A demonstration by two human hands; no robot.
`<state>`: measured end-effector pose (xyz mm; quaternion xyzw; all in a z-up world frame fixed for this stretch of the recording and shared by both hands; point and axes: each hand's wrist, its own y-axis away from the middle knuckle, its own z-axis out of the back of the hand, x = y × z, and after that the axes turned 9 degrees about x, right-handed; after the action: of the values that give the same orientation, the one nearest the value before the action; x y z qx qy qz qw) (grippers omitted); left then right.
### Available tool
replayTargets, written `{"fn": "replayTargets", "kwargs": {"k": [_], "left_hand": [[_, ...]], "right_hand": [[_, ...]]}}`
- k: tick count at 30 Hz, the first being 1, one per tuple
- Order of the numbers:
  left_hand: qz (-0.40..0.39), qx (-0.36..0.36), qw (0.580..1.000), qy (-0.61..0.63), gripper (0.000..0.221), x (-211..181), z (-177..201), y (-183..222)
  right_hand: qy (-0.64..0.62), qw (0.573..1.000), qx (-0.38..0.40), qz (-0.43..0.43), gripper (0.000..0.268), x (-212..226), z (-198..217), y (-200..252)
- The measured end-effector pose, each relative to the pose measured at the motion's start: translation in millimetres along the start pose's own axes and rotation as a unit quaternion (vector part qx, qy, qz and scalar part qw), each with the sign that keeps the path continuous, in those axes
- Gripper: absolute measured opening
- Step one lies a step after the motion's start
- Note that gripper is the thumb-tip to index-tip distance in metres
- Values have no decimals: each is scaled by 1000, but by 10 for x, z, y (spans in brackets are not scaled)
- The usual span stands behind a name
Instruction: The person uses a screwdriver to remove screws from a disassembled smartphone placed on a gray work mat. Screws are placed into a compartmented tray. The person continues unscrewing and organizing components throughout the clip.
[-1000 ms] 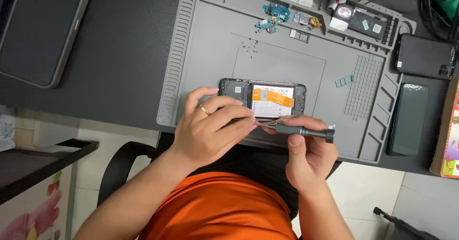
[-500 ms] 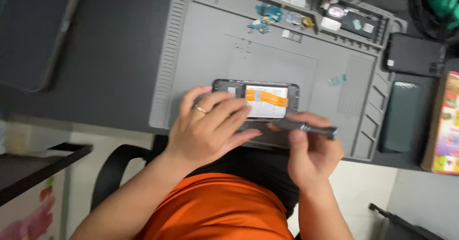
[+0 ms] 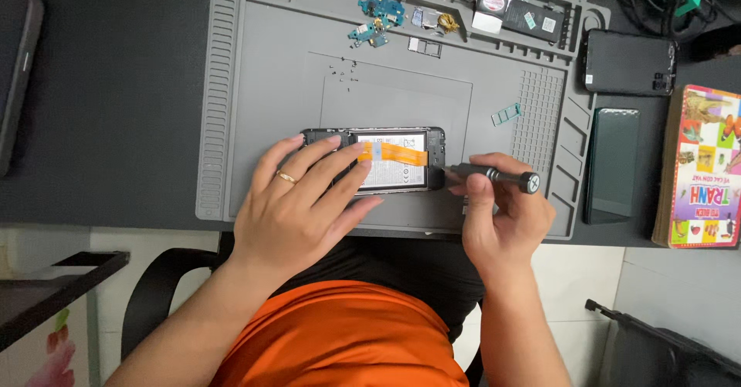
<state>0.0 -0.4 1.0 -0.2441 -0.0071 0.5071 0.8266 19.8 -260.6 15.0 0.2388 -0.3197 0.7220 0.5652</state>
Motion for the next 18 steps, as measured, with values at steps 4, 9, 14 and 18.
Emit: {"fn": "replayTargets", "kwargs": {"k": [4,9,14,18], "left_hand": [[-2,2,1000,7,30,-2,12,-7],[-1,0,1000,5,27,2,-7,1],[-4,2,1000,7,28,9,-11,8],[-5,-10,1000,14,24,2,-7,-4]], "right_hand": [[-8,1000,5,-21,24,73,-6,-73],[28,999,19,12,12,43,-7,-104],[60,991,103,68,9,310,308,-378],[195,947,254,-29,42,491,594,-636]]}}
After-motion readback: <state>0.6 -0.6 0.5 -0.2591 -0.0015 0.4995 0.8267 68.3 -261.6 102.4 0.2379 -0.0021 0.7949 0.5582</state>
